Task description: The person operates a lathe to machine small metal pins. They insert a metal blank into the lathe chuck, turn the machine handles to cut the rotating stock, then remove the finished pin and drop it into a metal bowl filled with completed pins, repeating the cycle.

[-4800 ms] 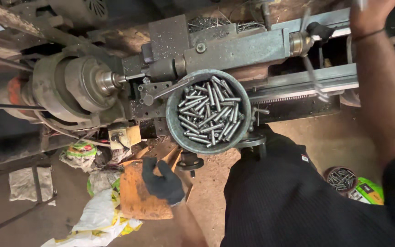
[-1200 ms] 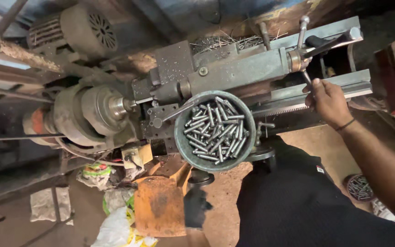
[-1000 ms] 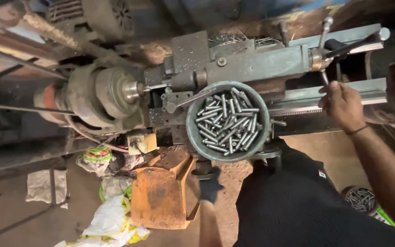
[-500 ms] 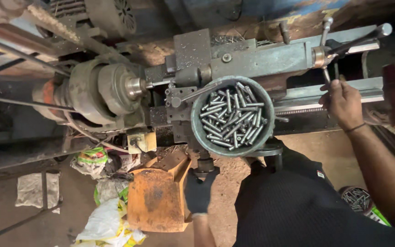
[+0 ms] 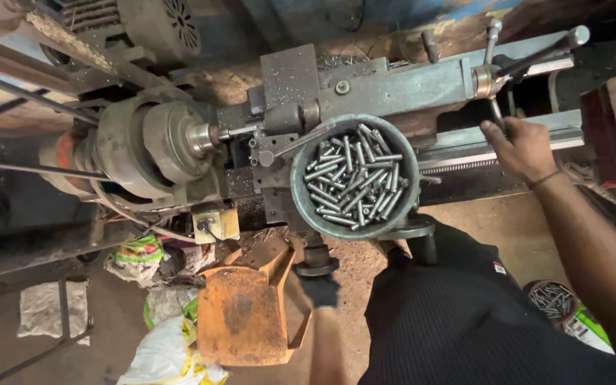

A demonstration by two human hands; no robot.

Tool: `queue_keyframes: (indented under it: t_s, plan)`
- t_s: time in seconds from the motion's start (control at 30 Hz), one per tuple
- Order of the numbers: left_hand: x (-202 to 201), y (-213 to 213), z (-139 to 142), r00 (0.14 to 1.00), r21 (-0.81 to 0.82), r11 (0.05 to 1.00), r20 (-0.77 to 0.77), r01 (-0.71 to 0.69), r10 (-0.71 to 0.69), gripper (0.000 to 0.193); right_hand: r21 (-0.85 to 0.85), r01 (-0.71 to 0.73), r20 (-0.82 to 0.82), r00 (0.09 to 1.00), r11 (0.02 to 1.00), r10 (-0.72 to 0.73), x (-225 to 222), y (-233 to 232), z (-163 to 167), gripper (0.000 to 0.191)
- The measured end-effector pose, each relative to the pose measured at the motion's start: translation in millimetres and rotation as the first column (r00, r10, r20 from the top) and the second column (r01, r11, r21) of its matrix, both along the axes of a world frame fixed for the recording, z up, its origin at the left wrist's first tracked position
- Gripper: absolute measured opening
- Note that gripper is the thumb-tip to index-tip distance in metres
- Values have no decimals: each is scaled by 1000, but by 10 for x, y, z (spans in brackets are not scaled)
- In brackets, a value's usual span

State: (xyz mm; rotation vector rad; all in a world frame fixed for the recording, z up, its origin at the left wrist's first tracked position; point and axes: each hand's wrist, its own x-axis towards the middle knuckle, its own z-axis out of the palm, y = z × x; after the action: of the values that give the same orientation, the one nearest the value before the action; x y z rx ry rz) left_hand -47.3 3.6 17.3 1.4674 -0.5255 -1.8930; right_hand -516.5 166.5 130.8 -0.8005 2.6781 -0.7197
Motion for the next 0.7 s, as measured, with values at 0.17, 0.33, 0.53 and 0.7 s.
queue_keyframes:
  t_s: [0.17, 0.33, 0.53, 0.7]
  plan:
    - [52, 285, 32, 983, 272, 945, 47, -184, 178, 41, -128, -100, -232, 970, 987, 68, -43, -21, -268, 55]
    - [396, -143, 60, 379, -537, 317, 812, 782, 443, 25, -186, -147, -272, 958, 971, 93, -69, 22, -306, 51]
    - [-4, -247, 30, 907, -174, 979, 386, -108, 169, 46, -269, -214, -338, 934, 939, 116, -108, 18, -387, 43]
    - [-247, -445, 917, 576, -685, 720, 634, 108, 516, 37, -130, -278, -341, 914, 952, 220, -565, -495, -366, 25]
